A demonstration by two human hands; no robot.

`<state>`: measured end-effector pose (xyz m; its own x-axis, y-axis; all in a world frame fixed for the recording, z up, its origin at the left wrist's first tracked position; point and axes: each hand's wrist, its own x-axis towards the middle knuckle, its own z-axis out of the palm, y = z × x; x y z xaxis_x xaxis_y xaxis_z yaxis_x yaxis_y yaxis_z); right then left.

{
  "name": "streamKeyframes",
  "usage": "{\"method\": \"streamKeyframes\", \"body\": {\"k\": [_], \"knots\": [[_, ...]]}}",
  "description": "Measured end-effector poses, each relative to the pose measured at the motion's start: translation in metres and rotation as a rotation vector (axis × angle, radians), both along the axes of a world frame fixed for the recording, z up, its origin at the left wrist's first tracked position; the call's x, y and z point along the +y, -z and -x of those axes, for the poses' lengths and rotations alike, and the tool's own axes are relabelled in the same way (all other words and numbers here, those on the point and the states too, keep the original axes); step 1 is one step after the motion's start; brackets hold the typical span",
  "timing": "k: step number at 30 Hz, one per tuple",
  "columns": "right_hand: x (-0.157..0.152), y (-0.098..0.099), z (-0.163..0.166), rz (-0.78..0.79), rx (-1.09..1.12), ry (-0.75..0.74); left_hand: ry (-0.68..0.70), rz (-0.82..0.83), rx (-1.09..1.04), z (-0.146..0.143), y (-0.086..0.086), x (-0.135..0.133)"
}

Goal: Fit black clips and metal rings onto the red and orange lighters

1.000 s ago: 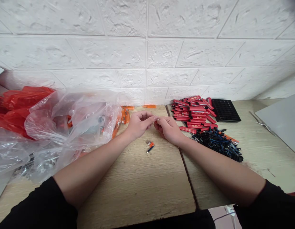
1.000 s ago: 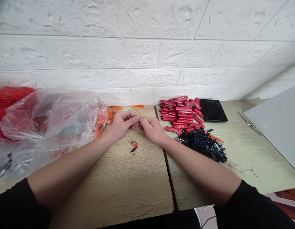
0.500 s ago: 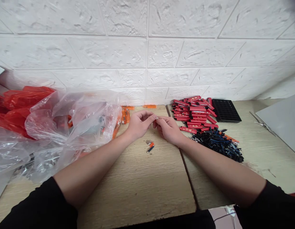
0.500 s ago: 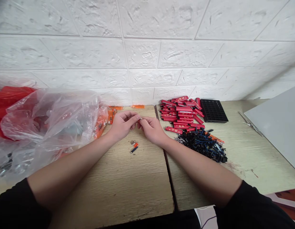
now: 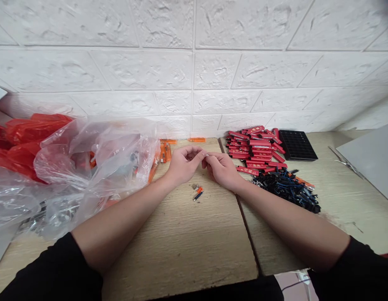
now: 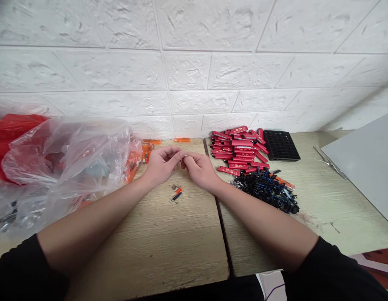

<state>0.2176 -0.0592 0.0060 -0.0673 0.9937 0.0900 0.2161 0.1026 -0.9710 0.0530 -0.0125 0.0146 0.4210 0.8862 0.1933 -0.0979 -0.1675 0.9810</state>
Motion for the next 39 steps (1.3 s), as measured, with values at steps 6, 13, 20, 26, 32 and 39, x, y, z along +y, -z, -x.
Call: {"method": "streamKeyframes", "body": {"k": [6,13,20,26,32,39], "knots": [[0.0005,-0.0003,-0.0005,-0.008,-0.01,-0.006,-0.006,-0.037,0.0,-0.0003,0.0033,-0.0005],[0.0012,-0.0015,0.0008,-0.011,-0.007,-0.008,-0.009,-0.033,-0.01,-0.001,0.0049,-0.0007],[0.0006,-0.0032,0.0002,-0.005,-0.009,0.0,0.003,0.021,-0.009,0.0021,-0.0011,0.0006],[0.0011,0.0001,-0.0003,0.009,0.024,-0.002,0.004,0.064,-0.027,0.0046,0.0017,0.0038],[0.0008,-0.0004,-0.0004,-0.004,0.007,-0.002,0.039,0.041,-0.006,0.0053,-0.0022,0.0018],[-0.0001,-0.0032,0.0,-0.003,-0.003,-0.014,0.022,-0.039,-0.006,0.003,-0.0016,0.0004]]}}
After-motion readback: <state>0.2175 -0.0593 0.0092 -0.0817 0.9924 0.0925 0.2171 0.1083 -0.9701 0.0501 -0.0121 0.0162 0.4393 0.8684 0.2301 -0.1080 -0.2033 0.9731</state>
